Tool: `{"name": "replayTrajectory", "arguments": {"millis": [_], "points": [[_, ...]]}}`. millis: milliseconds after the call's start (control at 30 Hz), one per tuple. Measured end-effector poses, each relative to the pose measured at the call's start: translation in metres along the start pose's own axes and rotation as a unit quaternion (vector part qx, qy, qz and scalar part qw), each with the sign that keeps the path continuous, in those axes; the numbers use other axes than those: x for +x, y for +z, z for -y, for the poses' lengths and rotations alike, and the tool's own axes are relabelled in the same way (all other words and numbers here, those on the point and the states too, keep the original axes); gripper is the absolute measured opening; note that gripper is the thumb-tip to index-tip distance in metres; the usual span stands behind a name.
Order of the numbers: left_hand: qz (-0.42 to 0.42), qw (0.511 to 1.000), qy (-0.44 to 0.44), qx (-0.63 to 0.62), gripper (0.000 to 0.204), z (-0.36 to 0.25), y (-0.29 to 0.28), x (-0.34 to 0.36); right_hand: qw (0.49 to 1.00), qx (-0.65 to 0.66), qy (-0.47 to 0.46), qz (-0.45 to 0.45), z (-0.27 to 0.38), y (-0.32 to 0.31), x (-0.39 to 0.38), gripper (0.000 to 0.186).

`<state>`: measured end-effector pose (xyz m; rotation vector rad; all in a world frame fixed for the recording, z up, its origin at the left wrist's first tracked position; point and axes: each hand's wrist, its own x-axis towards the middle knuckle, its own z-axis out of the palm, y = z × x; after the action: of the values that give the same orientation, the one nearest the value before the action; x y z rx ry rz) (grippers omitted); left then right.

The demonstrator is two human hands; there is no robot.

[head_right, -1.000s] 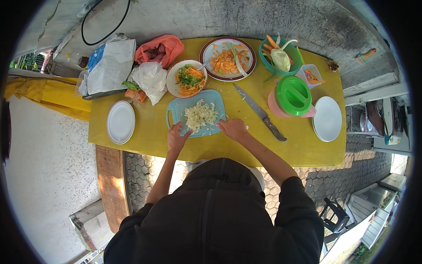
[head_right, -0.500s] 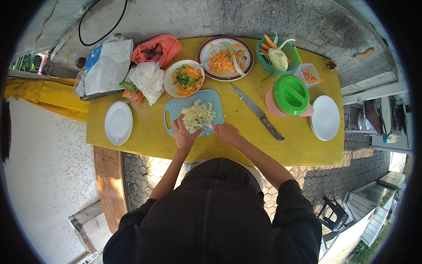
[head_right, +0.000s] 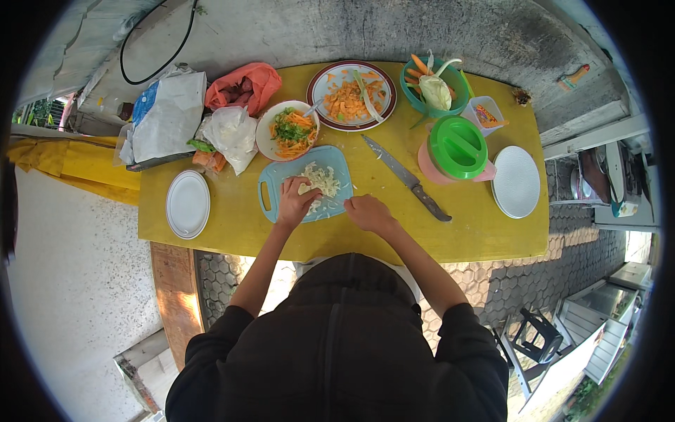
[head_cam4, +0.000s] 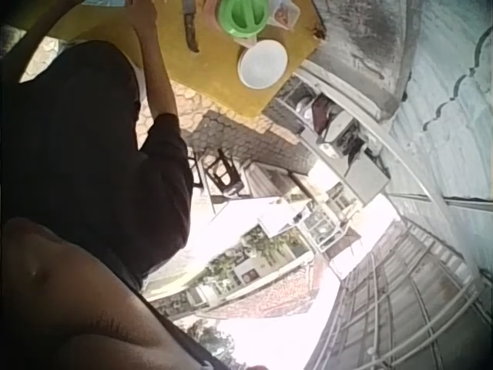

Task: The recorder prepares various vegetables including chopping greens and slicing cabbage at an outdoor table.

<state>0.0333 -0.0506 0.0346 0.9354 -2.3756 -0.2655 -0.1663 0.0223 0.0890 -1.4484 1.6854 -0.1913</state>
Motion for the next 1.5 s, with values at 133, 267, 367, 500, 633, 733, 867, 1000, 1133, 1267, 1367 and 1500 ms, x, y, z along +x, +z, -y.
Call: {"name": "replayTrajectory", "arguments": {"millis": [133,267,367,500,633,733,867,1000,1133,1267,1367,1500], "points": [[0.028,0.997,-0.040,0.051,0.017,0.034,-0.009,-0.006,0.999,-0.024,0.024,-0.018,-0.024,-0.028,-0.008,0.040],[0.010,0.997,-0.078,0.026,0.011,0.026,-0.011,0.001,0.978,0.018,0.001,-0.206,-0.046,0.004,0.026,0.025],[-0.013,0.996,-0.069,0.056,0.007,0.013,-0.014,0.004,0.963,0.030,-0.037,-0.266,-0.055,0.033,0.051,0.020],[-0.034,0.989,-0.097,0.102,0.004,0.008,-0.016,-0.004,0.949,-0.020,-0.095,-0.301,-0.053,0.038,0.056,0.020],[-0.040,0.979,-0.197,0.023,0.005,0.008,-0.022,-0.016,0.951,0.077,-0.112,-0.277,-0.042,0.032,0.062,0.017],[-0.055,0.971,-0.233,0.019,0.006,0.016,-0.022,-0.024,0.948,0.136,-0.147,-0.247,-0.027,0.034,0.066,0.016],[-0.173,0.944,-0.250,-0.126,0.009,0.010,-0.021,-0.018,0.953,0.173,-0.092,-0.232,-0.023,0.026,0.069,0.014],[-0.083,0.976,-0.197,0.037,0.015,0.023,-0.031,-0.032,0.928,0.105,-0.075,-0.350,-0.056,0.011,0.076,0.013],[-0.106,0.933,-0.325,-0.112,0.021,0.035,-0.041,-0.047,0.941,0.031,-0.048,-0.333,-0.066,0.004,0.072,0.014],[-0.083,0.934,-0.346,0.018,0.025,0.044,-0.041,-0.066,0.936,0.002,-0.089,-0.339,-0.072,0.009,0.073,0.015],[-0.041,0.865,-0.457,0.204,0.025,0.034,-0.035,-0.071,0.937,0.000,-0.077,-0.340,-0.072,0.012,0.075,0.013],[-0.018,0.873,-0.458,0.166,0.025,0.042,-0.028,-0.078,0.935,0.065,-0.125,-0.324,-0.059,0.020,0.079,0.012]]}}
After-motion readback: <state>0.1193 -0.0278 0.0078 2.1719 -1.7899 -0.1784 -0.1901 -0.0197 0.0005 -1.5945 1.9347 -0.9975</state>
